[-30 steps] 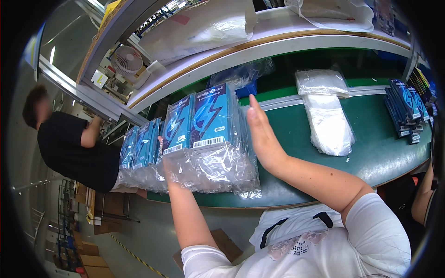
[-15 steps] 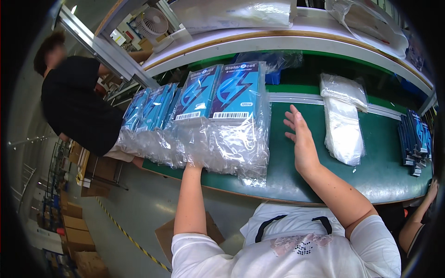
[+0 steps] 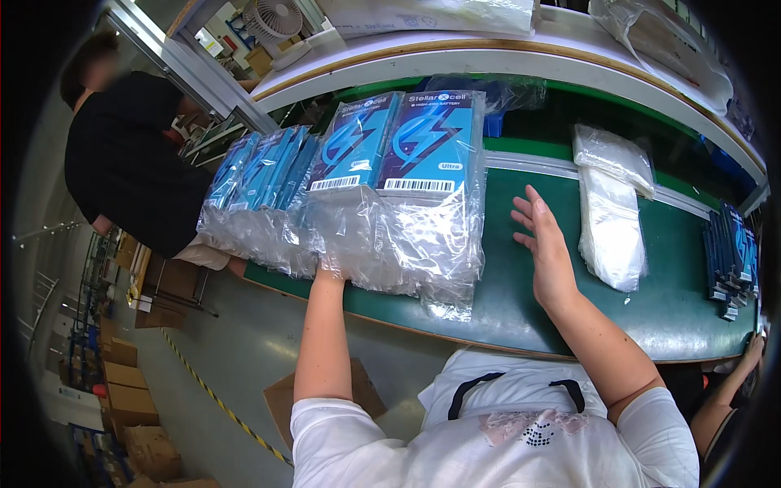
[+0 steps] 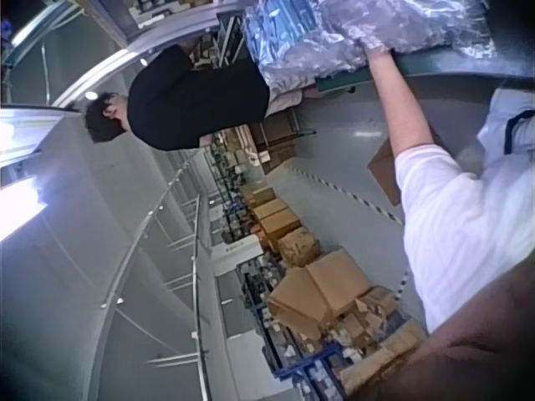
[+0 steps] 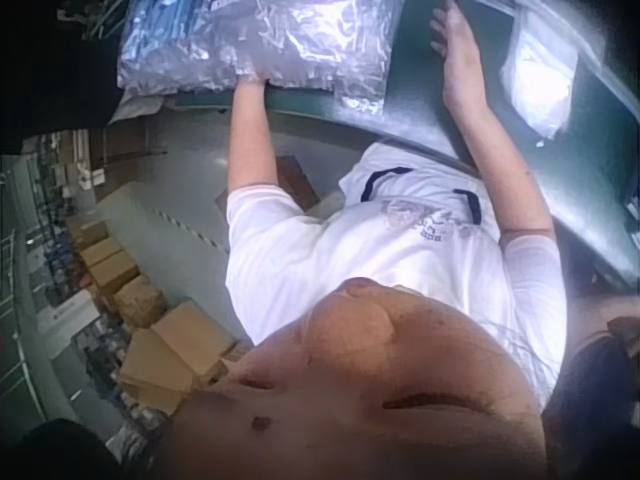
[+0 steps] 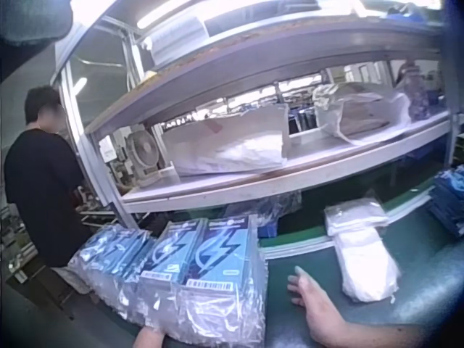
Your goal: The person repeatedly picks up small blue boxes labeled 'Stellar Cell' and places them into clear plastic bags. They then stack the packaged items on a green workbench. The process is repetitive, involving picking, bagging, and stacking.
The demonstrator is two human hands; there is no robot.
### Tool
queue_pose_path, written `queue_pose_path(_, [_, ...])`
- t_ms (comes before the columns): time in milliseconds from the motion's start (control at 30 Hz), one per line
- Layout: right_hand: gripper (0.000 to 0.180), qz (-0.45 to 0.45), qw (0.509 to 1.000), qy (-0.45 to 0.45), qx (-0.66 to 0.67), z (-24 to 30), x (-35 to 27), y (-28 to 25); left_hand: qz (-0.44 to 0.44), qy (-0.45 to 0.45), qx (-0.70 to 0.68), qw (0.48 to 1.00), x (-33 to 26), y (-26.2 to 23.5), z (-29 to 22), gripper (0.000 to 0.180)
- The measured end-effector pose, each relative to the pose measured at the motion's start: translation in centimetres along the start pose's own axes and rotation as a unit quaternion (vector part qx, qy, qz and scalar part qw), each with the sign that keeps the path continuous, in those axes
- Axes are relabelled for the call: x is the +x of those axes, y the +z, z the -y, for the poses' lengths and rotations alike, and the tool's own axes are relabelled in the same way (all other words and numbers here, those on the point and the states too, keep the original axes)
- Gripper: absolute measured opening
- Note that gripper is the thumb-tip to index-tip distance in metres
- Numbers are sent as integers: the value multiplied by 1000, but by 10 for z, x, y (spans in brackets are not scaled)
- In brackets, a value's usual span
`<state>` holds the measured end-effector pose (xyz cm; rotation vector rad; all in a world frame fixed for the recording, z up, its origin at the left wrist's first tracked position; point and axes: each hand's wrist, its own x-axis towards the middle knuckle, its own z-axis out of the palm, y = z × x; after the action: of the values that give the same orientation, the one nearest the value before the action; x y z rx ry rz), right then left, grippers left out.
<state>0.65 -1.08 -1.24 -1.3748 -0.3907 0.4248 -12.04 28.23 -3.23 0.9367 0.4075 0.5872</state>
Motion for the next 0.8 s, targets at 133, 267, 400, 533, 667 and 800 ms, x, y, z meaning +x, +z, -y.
queue_pose_path(133, [74,-8,1000,-1,-4,-2,1,0,0,-2,14,1000,6,-6,-8,53])
queue_pose_path(267, [74,-2,1000,-3,-8,-3,1,1,-3,-5,24,1000,13,-13,-16,53])
queue_pose_path(400, [74,-3,1000,-2,-20,-4,3,3,-7,-10,27,1000,15,-20,-20,54])
queue_pose_path(533, [74,0,999,7,-31,-5,5,8,-7,-11,27,1000,19,-27,-22,54])
queue_pose_path(667, [74,15,1000,4,-27,-11,7,12,-7,-10,28,1000,20,-34,-27,54])
queue_pose_path(800, [73,27,999,12,-13,-15,9,16,-13,-7,32,999,22,-40,-31,55])
